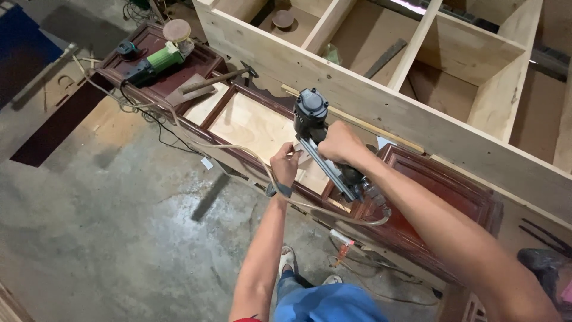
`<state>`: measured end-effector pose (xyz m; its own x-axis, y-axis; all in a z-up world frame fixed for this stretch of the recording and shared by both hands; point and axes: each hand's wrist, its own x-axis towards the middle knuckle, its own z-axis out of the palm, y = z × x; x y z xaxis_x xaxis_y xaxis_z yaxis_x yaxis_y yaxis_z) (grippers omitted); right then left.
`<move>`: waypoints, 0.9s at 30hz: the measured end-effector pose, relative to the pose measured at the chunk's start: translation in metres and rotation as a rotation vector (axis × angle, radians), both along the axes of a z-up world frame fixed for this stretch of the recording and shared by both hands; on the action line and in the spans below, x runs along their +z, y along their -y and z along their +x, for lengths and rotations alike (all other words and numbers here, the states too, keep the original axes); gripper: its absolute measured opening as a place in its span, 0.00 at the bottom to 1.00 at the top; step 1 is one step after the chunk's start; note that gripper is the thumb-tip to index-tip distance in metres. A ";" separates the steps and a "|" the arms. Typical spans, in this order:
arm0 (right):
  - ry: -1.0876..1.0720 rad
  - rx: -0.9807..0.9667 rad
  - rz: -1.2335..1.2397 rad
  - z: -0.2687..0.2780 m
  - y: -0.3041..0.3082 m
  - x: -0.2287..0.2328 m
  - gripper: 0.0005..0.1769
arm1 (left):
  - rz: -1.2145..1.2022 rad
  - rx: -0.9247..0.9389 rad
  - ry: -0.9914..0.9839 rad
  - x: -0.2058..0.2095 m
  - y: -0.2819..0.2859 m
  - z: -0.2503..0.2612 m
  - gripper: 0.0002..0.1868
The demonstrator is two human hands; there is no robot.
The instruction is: Marking, sanding, and attaching a wooden strip to a furniture frame using a power sander and a nail gun.
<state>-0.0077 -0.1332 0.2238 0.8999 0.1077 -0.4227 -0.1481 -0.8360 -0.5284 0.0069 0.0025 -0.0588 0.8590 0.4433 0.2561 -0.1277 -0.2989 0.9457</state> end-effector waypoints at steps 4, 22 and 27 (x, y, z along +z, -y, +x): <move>0.029 -0.010 -0.021 0.000 0.003 -0.004 0.07 | -0.029 0.012 0.013 0.001 0.004 -0.002 0.19; 0.027 0.020 -0.015 0.000 0.021 -0.036 0.14 | 0.148 0.057 -0.003 -0.035 -0.001 0.001 0.24; 0.015 -0.092 0.111 -0.025 0.025 -0.031 0.13 | 0.235 -0.016 -0.084 -0.016 -0.006 -0.012 0.16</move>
